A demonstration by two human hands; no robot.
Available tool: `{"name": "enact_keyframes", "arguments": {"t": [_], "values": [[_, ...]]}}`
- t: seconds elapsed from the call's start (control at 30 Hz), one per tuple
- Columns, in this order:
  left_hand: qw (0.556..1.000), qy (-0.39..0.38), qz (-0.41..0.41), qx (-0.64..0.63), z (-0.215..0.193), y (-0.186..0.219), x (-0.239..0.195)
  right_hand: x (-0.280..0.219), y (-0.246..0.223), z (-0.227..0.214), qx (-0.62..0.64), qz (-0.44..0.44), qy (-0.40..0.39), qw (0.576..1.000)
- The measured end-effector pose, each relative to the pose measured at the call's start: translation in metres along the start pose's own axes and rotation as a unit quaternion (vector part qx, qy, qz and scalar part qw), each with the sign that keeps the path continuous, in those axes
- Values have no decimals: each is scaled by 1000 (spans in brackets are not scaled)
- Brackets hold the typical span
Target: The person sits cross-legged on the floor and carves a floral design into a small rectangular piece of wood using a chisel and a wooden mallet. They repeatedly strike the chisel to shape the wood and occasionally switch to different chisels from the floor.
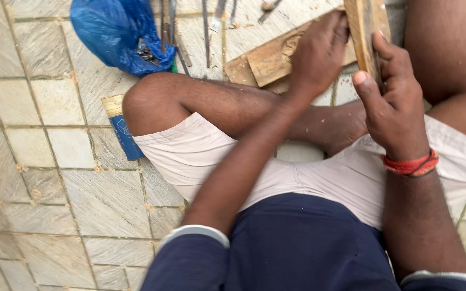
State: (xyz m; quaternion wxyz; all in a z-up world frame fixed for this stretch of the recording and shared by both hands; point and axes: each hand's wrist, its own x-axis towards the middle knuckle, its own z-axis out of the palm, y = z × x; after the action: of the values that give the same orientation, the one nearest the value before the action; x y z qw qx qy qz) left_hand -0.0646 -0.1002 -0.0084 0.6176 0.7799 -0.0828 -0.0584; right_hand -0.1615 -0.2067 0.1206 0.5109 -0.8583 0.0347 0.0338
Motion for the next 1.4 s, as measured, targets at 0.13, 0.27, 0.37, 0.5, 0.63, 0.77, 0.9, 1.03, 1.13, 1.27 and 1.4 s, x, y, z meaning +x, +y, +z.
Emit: {"name": "enact_keyframes", "arguments": {"t": [0.13,0.27,0.37,0.5,0.63,0.77,0.9,1.03,1.13,1.27,1.4], "values": [[986,135,78,59,27,-4,-14,-8,12,-7,53,45,27,997],[988,135,65,48,19,3,-14,-13,19,-3,124,18,71,990],[987,131,59,77,17,13,-21,-15,22,7,135,25,87,987],[982,156,74,74,22,10,-24,-21,29,15,114,68,53,990],[982,154,77,72,20,9,-24,-25,31,19,130,33,76,988],[979,154,88,101,20,12,-24,-25,31,23,102,38,72,991],[982,132,99,96,20,8,-29,-28,32,23,121,40,88,988],[982,108,131,88,20,7,-32,-30,33,21,161,22,109,981],[981,115,131,85,22,9,-31,-30,35,19,168,17,110,979],[983,122,114,78,21,7,-27,-30,40,18,174,9,110,979],[981,134,119,71,20,7,-26,-30,42,15,159,16,114,981]]}}
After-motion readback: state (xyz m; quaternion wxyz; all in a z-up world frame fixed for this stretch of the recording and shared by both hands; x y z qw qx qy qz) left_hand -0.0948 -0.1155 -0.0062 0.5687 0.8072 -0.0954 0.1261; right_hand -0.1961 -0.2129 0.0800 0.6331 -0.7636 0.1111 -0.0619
